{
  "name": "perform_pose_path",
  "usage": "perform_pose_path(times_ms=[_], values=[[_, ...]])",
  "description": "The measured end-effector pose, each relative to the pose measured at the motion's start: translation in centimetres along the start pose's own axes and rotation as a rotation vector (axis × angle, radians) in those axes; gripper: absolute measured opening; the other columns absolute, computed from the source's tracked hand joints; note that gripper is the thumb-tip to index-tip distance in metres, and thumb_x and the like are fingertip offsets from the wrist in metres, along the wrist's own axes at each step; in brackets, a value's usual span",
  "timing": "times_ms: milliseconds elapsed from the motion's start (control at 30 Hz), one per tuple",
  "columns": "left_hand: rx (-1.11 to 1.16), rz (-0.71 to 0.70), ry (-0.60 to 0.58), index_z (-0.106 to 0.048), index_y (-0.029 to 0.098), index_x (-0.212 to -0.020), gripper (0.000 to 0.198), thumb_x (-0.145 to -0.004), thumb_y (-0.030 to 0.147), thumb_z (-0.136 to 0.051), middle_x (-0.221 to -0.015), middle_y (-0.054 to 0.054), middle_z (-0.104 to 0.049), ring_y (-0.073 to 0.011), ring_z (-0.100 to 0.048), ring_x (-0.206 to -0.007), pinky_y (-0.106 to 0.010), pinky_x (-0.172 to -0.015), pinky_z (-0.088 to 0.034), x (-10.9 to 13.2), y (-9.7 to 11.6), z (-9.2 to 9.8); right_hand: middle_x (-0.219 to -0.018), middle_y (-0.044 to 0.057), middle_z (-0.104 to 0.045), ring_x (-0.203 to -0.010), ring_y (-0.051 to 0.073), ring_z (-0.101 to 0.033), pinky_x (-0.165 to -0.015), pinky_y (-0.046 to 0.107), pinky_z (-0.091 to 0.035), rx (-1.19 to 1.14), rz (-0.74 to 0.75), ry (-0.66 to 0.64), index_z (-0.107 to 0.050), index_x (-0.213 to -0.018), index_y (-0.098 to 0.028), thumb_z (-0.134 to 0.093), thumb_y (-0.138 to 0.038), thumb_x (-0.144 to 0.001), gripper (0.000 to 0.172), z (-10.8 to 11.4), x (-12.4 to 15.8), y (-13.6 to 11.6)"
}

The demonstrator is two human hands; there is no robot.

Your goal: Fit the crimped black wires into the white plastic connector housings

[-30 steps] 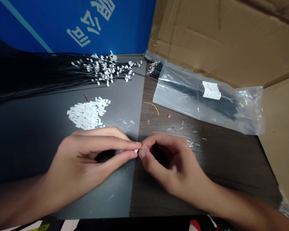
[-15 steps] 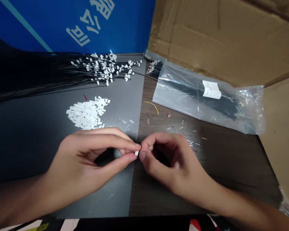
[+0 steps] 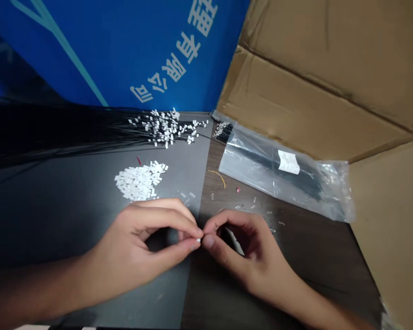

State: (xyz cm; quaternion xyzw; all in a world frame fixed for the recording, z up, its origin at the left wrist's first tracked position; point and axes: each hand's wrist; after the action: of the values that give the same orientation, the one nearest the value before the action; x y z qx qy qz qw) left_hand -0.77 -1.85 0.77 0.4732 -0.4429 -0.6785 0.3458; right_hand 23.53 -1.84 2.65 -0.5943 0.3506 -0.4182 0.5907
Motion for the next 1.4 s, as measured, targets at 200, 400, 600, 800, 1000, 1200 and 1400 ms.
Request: perform_pose_path(times_ms=[200,400,600,800,1000,1200,1400], values=[[0.268,0.115,-0.003,-0.096,0.023,-0.096,0.023,-0.091,0.001,-0.089,-0.092,-0.002,-0.087,-0.0122,-0.084,-0.084,-0.014,-0.079,-0.067,-0.9,1.1,0.4,-0.097,0.008,-0.093,-0.087,0.025,-0.088,-0.082,0.037,-0.07,0.536,0.156,0.111,-0.091,-0.107,-0.023,-0.074,-0.045,-0.115,0.029,3.6,-3.7,-1.5],[0.754,0.407,-0.09,-0.091,0.019,-0.1,0.019,-0.088,0.014,-0.105,-0.095,-0.003,-0.08,-0.0097,-0.067,-0.082,-0.014,-0.074,-0.055,-0.3,-1.5,0.2,-0.093,0.009,-0.091,-0.084,0.026,-0.082,-0.083,0.04,-0.063,0.849,0.199,0.087,-0.089,-0.096,-0.02,-0.075,-0.013,-0.103,0.017,3.5,-15.3,-3.9],[0.821,0.469,-0.089,-0.085,0.018,-0.098,0.034,-0.087,0.036,-0.111,-0.091,-0.002,-0.078,-0.0123,-0.067,-0.08,-0.021,-0.075,-0.055,-0.7,-2.9,-0.3,-0.108,0.016,-0.093,-0.1,0.032,-0.085,-0.099,0.045,-0.064,1.043,0.278,0.001,-0.092,-0.108,-0.015,-0.076,-0.003,-0.102,0.02,0.2,-25.5,-4.2],[0.832,0.52,-0.119,-0.083,0.018,-0.097,0.029,-0.08,0.021,-0.106,-0.084,0.001,-0.074,-0.0103,-0.059,-0.076,-0.02,-0.07,-0.048,-1.4,-1.3,0.0,-0.128,0.017,-0.091,-0.119,0.034,-0.084,-0.112,0.05,-0.063,1.157,0.515,-0.15,-0.09,-0.13,-0.016,-0.065,-0.007,-0.116,0.03,-4.1,-27.4,-5.5],[0.855,0.552,-0.154,-0.082,0.019,-0.092,0.028,-0.071,0.015,-0.101,-0.087,0.0,-0.077,-0.0118,-0.065,-0.078,-0.022,-0.072,-0.051,-1.4,-0.9,-0.1,-0.148,0.016,-0.081,-0.146,0.037,-0.072,-0.121,0.049,-0.059,1.277,0.761,-0.432,-0.088,-0.141,-0.02,-0.073,-0.01,-0.118,0.029,-11.7,-27.7,-6.2],[0.856,0.558,-0.184,-0.085,0.02,-0.089,0.018,-0.078,0.016,-0.099,-0.088,-0.001,-0.079,-0.0125,-0.066,-0.077,-0.023,-0.071,-0.052,-1.6,-1.1,-0.2,-0.148,0.015,-0.082,-0.149,0.037,-0.07,-0.117,0.048,-0.06,1.342,0.841,-0.546,-0.092,-0.118,-0.02,-0.059,-0.002,-0.12,0.038,-15.5,-27.5,-5.0],[0.888,0.569,-0.209,-0.087,0.02,-0.092,0.017,-0.083,0.015,-0.1,-0.089,-0.001,-0.081,-0.0116,-0.069,-0.079,-0.022,-0.074,-0.055,-1.4,-1.5,-0.3,-0.144,0.014,-0.086,-0.141,0.034,-0.076,-0.119,0.046,-0.061,1.209,0.833,-0.394,-0.094,-0.123,-0.02,-0.069,-0.01,-0.12,0.026,-14.8,-27.0,-6.7]])
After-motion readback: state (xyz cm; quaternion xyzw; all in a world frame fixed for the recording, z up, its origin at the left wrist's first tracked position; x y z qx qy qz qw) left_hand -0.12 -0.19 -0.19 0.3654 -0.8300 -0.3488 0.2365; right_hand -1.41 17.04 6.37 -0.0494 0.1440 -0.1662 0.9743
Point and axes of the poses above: each hand's wrist, its own x-axis away from the middle knuckle, its own z-axis out of the back of the hand, y = z × x
